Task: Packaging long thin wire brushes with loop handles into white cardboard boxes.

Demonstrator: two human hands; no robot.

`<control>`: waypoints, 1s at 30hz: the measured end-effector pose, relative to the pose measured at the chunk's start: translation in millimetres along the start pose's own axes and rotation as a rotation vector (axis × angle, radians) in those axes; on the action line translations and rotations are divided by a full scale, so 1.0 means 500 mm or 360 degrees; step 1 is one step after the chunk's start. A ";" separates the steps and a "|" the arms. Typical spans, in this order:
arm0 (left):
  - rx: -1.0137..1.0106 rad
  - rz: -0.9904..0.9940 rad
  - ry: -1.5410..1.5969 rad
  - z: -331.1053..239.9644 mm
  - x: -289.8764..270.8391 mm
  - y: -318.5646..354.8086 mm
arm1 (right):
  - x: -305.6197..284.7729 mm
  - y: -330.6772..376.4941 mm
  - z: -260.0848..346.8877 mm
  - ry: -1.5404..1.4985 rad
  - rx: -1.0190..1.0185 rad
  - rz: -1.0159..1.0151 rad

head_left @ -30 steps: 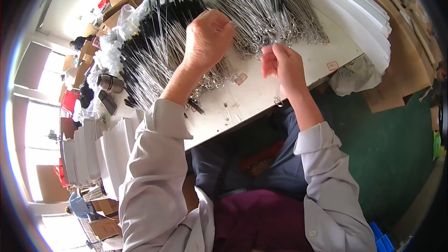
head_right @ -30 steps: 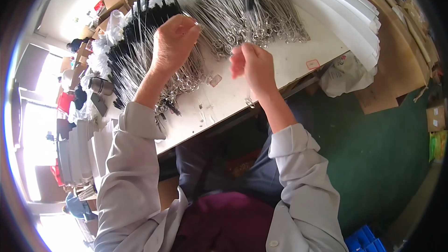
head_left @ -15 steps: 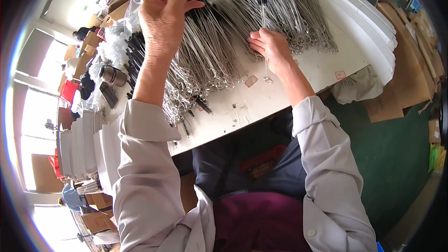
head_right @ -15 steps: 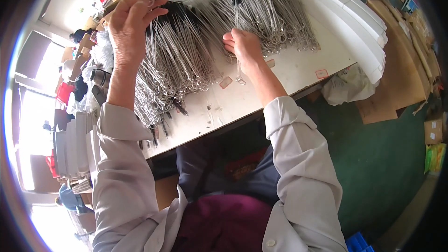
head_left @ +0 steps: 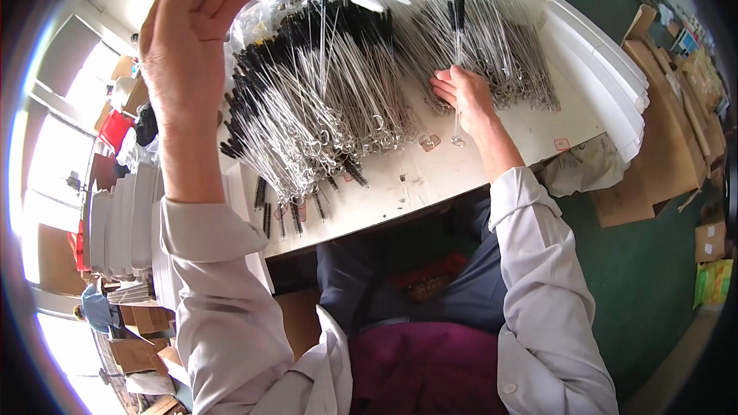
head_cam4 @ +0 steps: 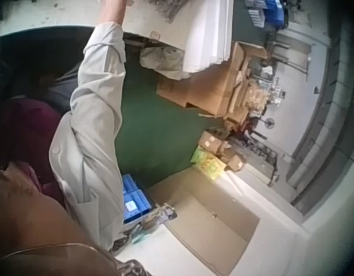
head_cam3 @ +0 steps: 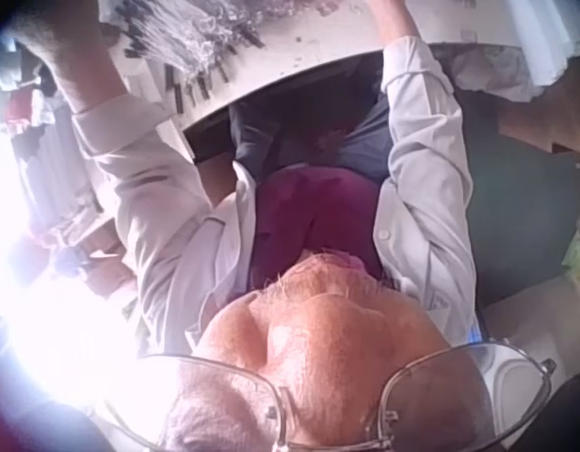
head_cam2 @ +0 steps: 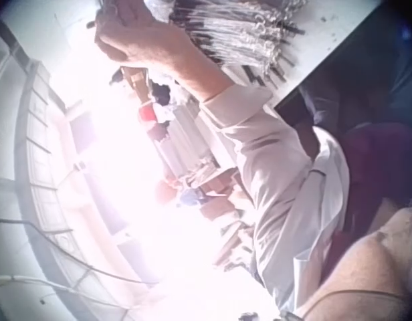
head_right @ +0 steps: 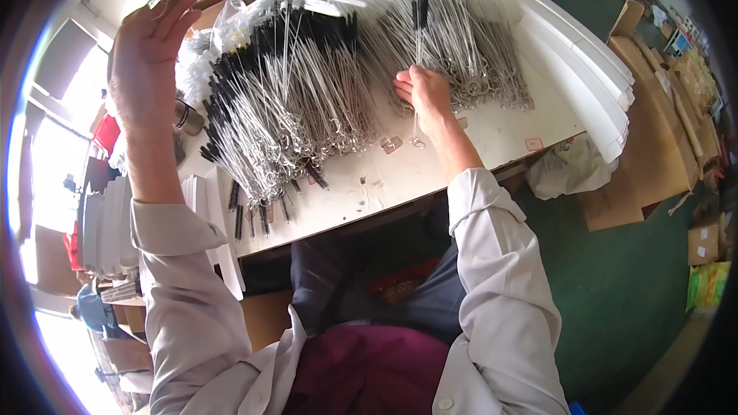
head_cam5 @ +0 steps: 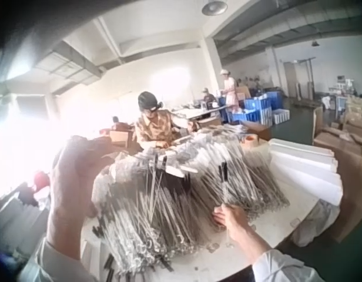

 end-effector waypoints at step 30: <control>-0.0974 0.0757 -0.0620 0.026 -0.132 0.362 | 0.123 0.443 -0.179 0.0720 0.0746 0.1113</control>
Point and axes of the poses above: each hand's wrist, its own y-axis away from the middle knuckle, its own x-axis out of the palm, z = x × y, the point moved 6 cm from there along -y, towards the middle knuckle, and after that the axes turned 15 degrees about x, right-handed, at the moved point
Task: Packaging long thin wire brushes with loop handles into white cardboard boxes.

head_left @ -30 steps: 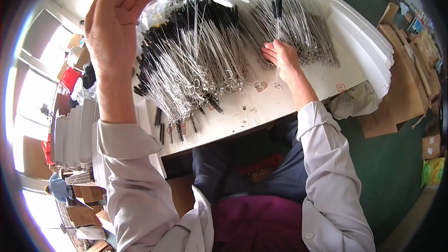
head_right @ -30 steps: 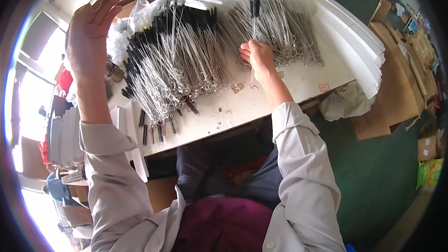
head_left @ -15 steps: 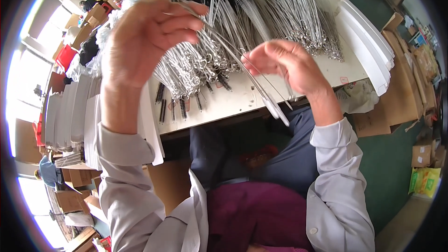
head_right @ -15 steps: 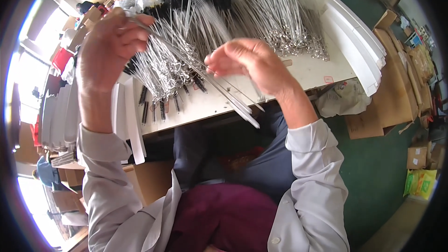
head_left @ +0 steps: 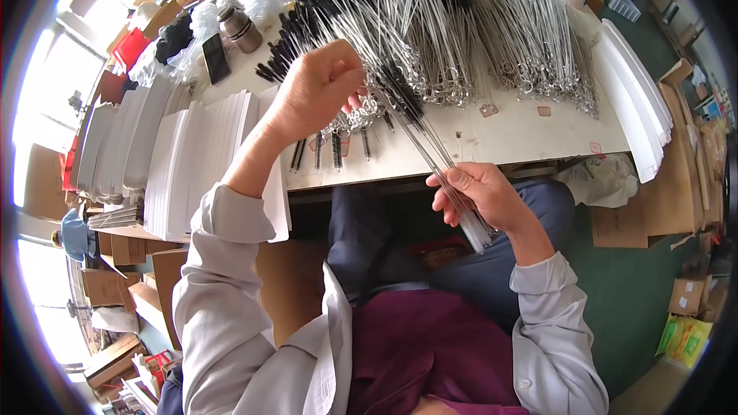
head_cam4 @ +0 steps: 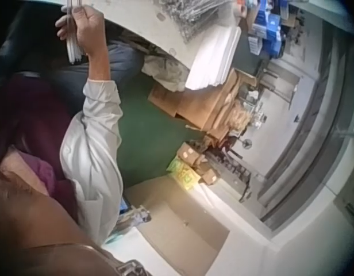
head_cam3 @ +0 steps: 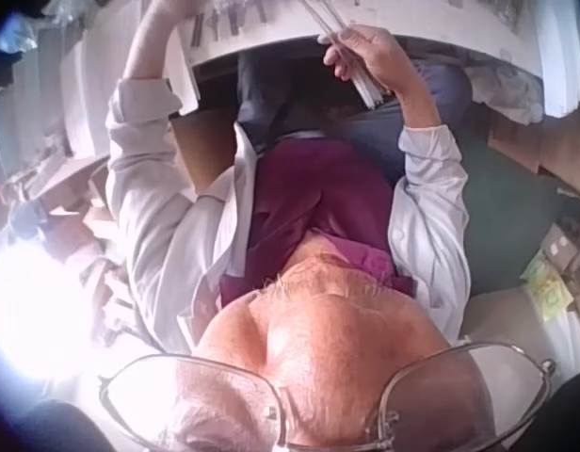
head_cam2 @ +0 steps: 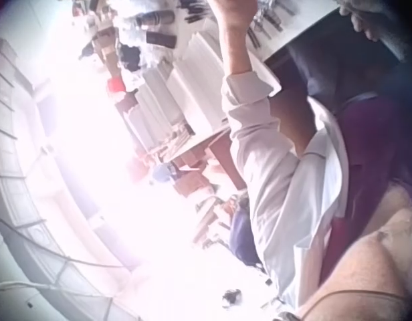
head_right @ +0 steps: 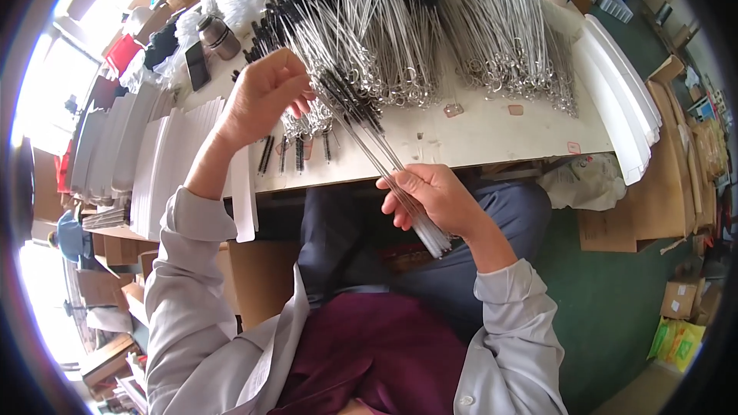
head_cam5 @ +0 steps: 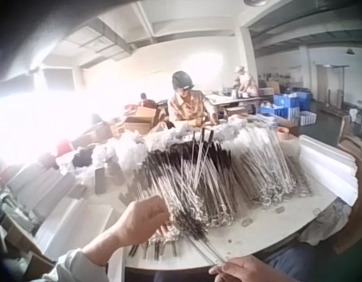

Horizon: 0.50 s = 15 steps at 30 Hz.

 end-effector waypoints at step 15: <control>0.0980 0.0149 -0.1442 -0.034 0.088 0.110 | -0.009 -0.008 -0.071 0.0245 0.0050 -0.0335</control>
Point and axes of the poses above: each hand's wrist, its own y-axis away from the middle knuckle, its own x-axis out of the palm, z = x × y, the point moved 6 cm from there along -y, towards the middle knuckle, and after that the axes turned 15 degrees about x, right-handed, at the moved point
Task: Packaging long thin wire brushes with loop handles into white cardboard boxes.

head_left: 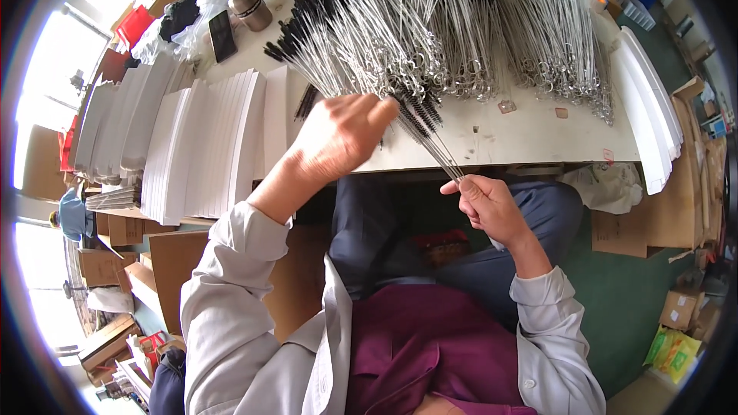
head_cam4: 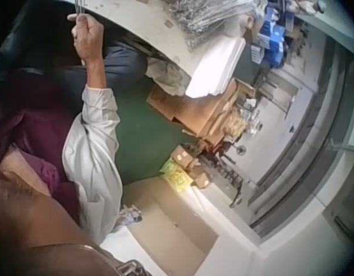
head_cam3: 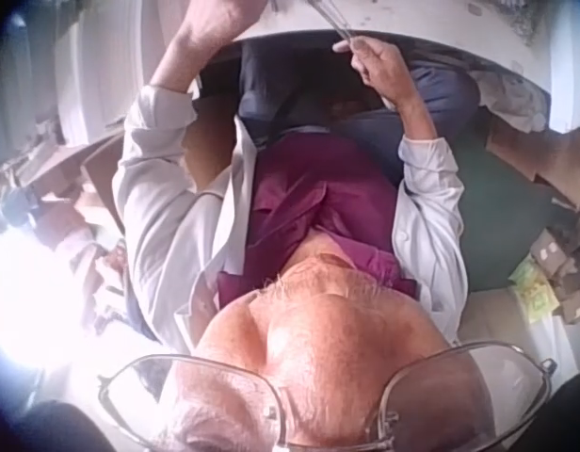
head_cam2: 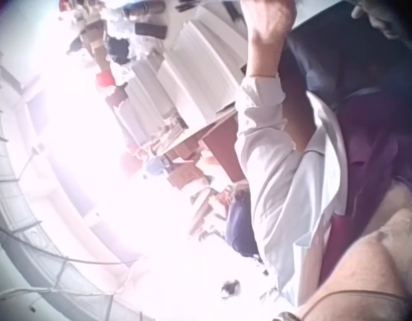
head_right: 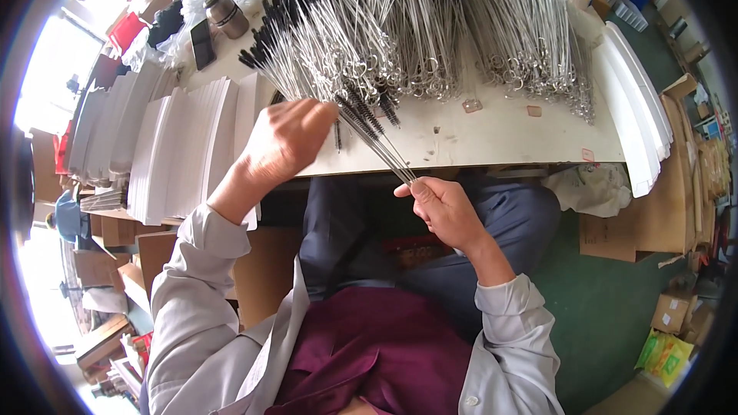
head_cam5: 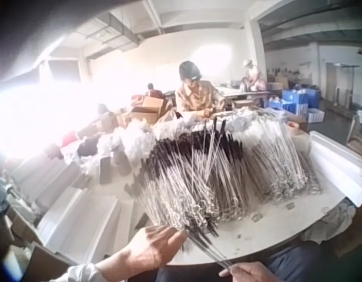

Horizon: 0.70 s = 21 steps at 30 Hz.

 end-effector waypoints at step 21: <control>-0.1923 0.0647 -0.0218 0.069 -0.013 0.388 | 0.015 0.012 -0.034 0.0500 -0.0146 -0.0232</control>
Point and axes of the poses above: each hand's wrist, its own y-axis away from the middle knuckle, its own x-axis out of the palm, z = x × y, the point moved 6 cm from there along -y, towards the middle knuckle, and after that the axes turned 15 degrees about x, right-handed, at the moved point
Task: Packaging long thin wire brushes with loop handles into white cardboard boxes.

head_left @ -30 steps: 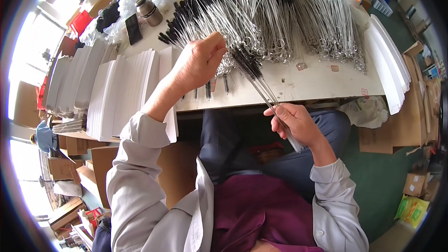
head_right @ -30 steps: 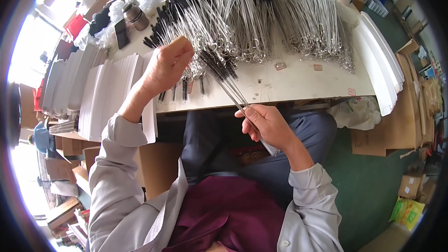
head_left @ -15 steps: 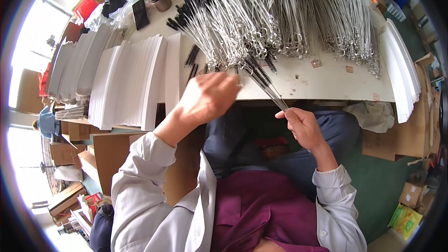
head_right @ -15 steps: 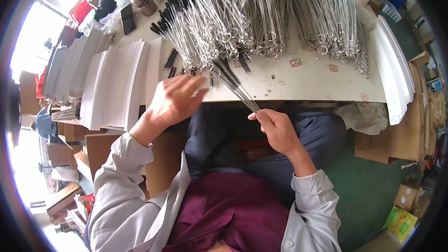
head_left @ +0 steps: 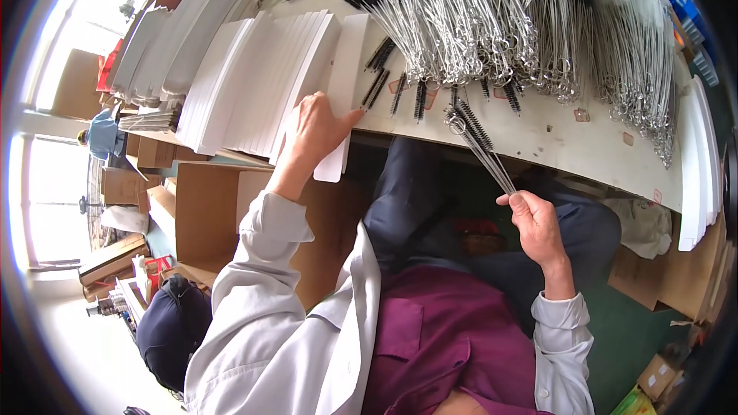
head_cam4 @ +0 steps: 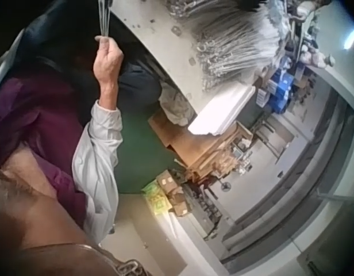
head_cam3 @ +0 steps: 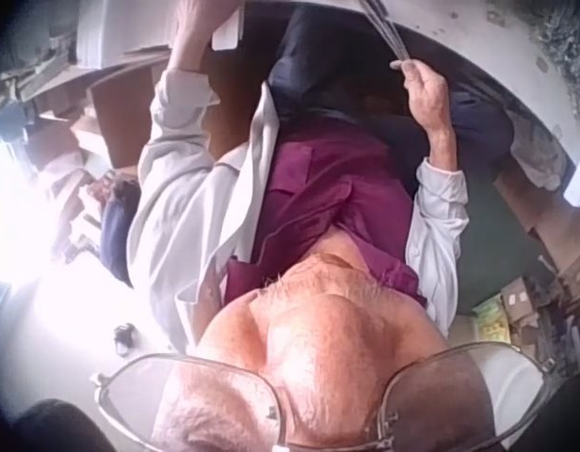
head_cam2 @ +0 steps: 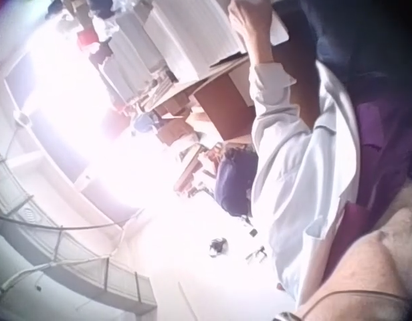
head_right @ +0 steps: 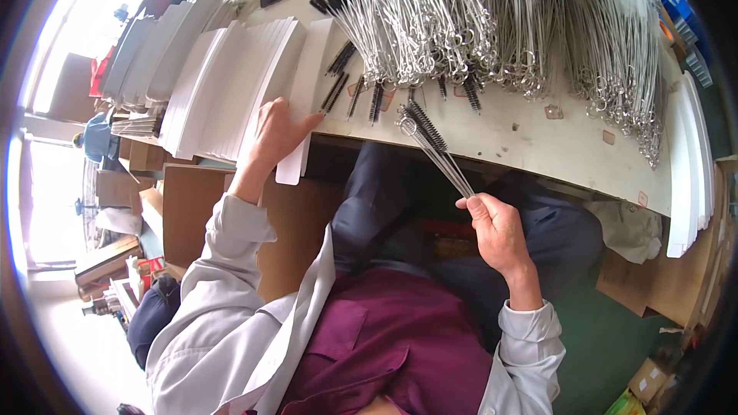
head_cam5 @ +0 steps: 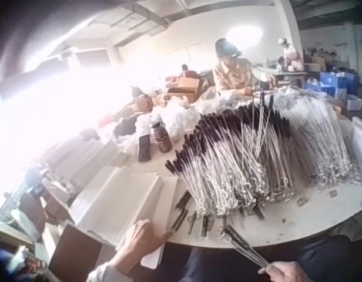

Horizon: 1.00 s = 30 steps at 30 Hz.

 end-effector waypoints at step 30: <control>-0.0060 -0.0618 0.3244 -0.117 -0.007 -0.028 | 0.102 0.071 0.033 -0.0248 0.0100 0.0538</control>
Point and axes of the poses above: each hand's wrist, its own y-axis away from the middle knuckle, its own x-axis out of the palm, z = x × y, the point moved 6 cm from there along -y, towards the middle knuckle, and after that the axes turned 15 degrees about x, right-handed, at the moved point
